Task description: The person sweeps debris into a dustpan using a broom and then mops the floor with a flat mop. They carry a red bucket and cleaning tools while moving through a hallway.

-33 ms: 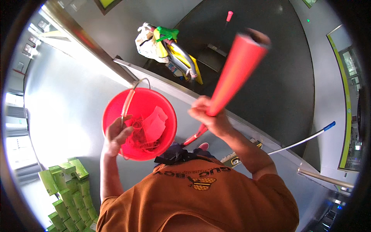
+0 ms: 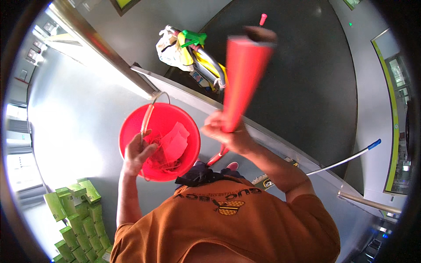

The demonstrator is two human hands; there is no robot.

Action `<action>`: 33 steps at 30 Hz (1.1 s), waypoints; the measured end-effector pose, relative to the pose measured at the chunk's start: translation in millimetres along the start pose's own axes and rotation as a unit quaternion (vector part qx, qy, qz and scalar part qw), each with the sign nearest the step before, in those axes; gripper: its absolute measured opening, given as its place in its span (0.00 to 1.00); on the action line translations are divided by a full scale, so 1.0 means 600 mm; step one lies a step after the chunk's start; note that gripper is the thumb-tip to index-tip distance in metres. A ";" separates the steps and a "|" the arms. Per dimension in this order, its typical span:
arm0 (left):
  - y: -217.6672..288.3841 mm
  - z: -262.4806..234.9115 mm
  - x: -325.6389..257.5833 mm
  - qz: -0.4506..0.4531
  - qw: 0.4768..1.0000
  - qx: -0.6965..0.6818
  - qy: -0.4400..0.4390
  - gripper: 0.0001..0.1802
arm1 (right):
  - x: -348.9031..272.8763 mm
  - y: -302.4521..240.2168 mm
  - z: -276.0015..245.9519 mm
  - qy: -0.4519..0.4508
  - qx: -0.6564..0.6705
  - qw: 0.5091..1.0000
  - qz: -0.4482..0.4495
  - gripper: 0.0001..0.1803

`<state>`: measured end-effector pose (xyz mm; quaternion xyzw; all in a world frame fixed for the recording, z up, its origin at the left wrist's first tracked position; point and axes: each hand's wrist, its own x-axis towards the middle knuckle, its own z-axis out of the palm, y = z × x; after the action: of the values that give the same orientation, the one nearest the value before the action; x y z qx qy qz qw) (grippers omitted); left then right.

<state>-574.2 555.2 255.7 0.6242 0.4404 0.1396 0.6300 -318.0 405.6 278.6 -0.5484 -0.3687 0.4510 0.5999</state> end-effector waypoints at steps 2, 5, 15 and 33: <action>-0.074 -0.020 0.031 0.026 0.999 0.016 0.039 0.41 | 0.055 0.008 0.085 -0.123 -0.003 0.992 0.029 0.06; -0.187 -0.058 0.052 0.077 0.977 0.185 0.072 0.39 | 0.120 0.005 0.204 -0.221 -0.003 0.975 -0.023 0.12; -0.307 -0.107 0.092 0.007 0.991 0.004 0.133 0.22 | 0.218 0.060 0.436 -0.336 -0.070 0.937 0.065 0.17; -0.241 -0.068 0.078 -0.104 0.949 -0.074 0.287 0.17 | 0.532 0.161 -0.088 0.201 0.235 0.941 0.135 0.43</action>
<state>-631.3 589.6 113.1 0.4598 0.6536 0.2786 0.5327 -179.1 689.1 159.4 -0.5155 -0.0462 0.4816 0.7072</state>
